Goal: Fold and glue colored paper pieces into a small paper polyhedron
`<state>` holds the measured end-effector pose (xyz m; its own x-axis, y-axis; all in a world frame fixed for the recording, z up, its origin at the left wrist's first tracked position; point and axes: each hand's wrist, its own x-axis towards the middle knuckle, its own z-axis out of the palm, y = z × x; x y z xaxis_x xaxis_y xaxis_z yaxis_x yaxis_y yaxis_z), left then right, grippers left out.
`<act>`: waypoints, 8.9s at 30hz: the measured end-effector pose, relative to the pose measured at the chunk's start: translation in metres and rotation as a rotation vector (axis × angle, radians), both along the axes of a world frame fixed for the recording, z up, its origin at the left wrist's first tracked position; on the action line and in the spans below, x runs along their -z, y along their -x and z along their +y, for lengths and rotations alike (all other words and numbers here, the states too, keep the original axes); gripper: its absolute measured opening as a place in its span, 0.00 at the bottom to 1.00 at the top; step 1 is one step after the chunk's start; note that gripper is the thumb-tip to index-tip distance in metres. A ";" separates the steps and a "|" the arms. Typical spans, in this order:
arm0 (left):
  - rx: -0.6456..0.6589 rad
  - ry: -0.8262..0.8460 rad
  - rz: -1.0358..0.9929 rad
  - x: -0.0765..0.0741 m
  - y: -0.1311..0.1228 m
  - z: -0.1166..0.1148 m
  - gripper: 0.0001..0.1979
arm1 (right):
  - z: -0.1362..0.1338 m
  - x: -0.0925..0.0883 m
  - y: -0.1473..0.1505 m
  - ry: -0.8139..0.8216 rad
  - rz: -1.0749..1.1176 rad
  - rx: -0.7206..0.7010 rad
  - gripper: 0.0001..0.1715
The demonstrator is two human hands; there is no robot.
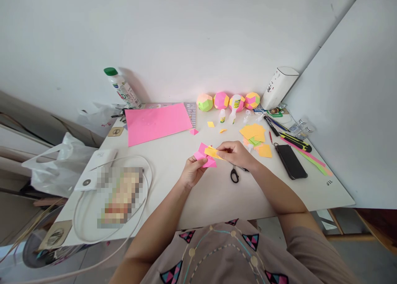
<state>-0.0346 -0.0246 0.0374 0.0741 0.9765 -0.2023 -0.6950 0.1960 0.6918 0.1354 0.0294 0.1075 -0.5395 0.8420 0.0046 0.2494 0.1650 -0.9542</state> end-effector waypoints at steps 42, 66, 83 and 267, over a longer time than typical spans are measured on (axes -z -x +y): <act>-0.022 -0.016 -0.027 0.005 -0.004 -0.002 0.10 | 0.001 0.003 -0.005 -0.023 -0.095 -0.129 0.11; 0.022 0.029 -0.136 0.004 -0.002 0.000 0.11 | 0.001 -0.001 -0.009 -0.375 -0.173 -0.145 0.07; -0.019 -0.031 -0.138 0.002 0.000 -0.001 0.12 | 0.004 -0.028 -0.031 -0.378 0.166 0.274 0.13; 0.160 0.000 0.243 -0.008 0.006 -0.004 0.13 | 0.024 0.009 -0.019 -0.314 0.226 -0.705 0.07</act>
<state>-0.0403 -0.0291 0.0456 0.1769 0.9562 -0.2332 -0.4689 0.2902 0.8342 0.1546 0.0534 0.0987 -0.9014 0.2445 0.3574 -0.2072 0.4811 -0.8518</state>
